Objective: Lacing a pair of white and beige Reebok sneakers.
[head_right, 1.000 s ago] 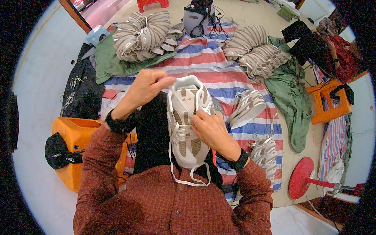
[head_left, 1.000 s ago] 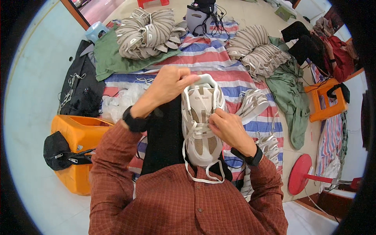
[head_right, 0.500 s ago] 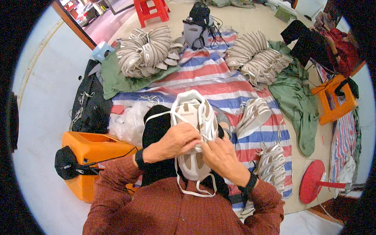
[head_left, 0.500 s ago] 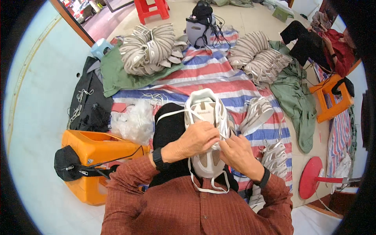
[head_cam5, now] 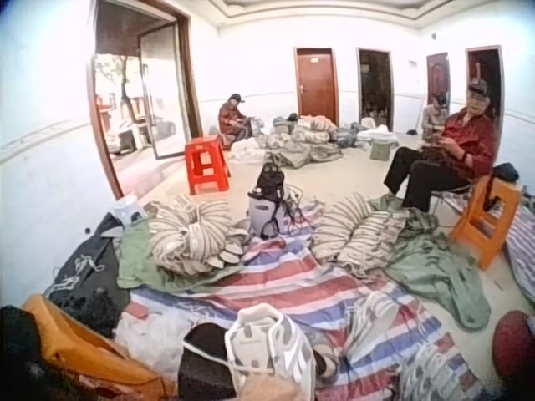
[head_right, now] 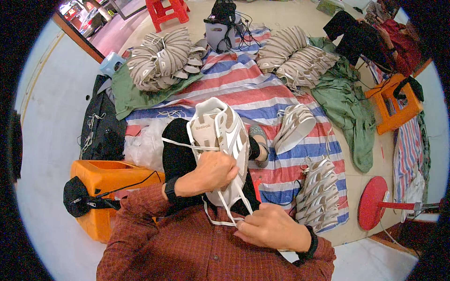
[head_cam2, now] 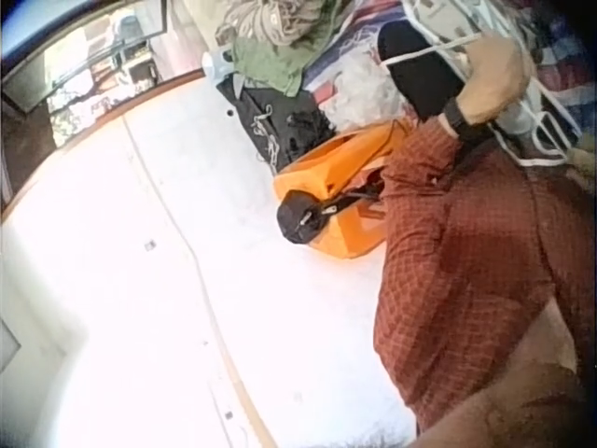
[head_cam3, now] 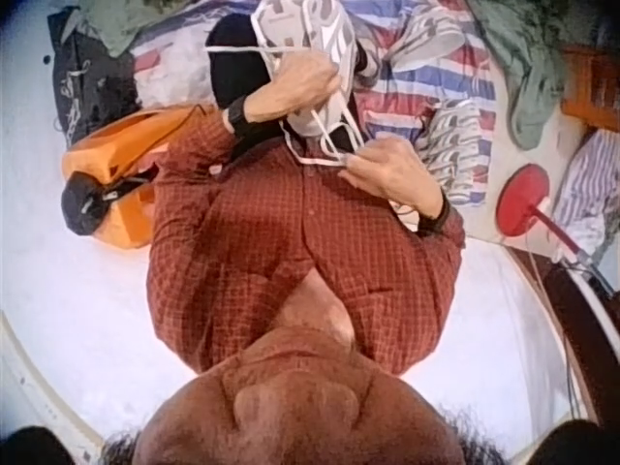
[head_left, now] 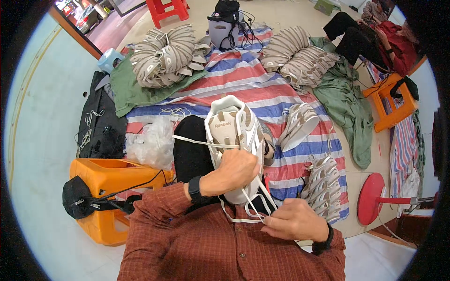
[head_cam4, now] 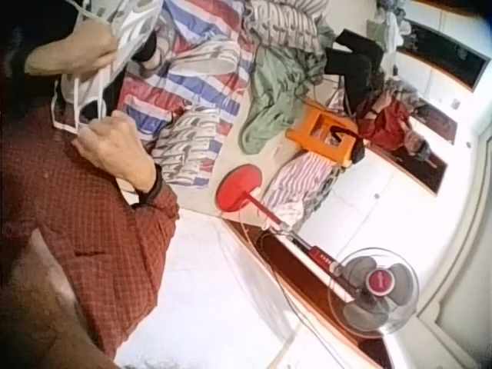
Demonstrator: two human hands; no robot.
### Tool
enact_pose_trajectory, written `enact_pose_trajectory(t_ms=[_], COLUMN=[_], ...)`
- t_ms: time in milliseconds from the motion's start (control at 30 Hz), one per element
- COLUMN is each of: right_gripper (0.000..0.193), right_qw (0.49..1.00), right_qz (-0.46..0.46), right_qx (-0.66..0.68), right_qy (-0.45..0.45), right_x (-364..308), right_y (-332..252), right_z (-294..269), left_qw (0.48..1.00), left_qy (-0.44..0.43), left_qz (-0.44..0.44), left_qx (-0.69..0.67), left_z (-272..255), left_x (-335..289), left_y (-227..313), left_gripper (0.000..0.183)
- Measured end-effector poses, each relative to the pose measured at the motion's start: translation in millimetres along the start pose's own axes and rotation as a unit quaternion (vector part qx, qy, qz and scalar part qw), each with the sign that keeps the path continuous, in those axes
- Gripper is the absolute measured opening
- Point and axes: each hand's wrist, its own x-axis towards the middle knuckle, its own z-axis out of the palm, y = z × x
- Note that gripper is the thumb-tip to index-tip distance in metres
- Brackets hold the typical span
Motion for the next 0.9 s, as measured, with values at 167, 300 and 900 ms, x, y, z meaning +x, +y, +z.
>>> enact_pose_trajectory(t_ms=[167, 300, 900], right_gripper=[0.014, 0.025, 0.026], right_qw=[0.91, 0.931, 0.862], right_qz=[0.243, 0.274, 0.291], right_qx=[0.249, 0.182, 0.409], right_qy=[0.227, 0.161, 0.072], right_x=[12.2, 48.6, -47.7], right_y=[45.6, 81.6, 38.1], right_z=[-0.6, 36.4, 9.1], left_qw=[0.816, 0.794, 0.97], left_qy=[-0.253, -0.207, 0.112], left_qz=[0.25, 0.377, -0.03], left_qx=[-0.456, -0.429, -0.213], left_z=[-16.9, -16.9, -53.2], left_x=[-38.9, -53.6, -54.0], left_y=[44.0, 81.5, -23.6], left_gripper=[0.021, 0.025, 0.012])
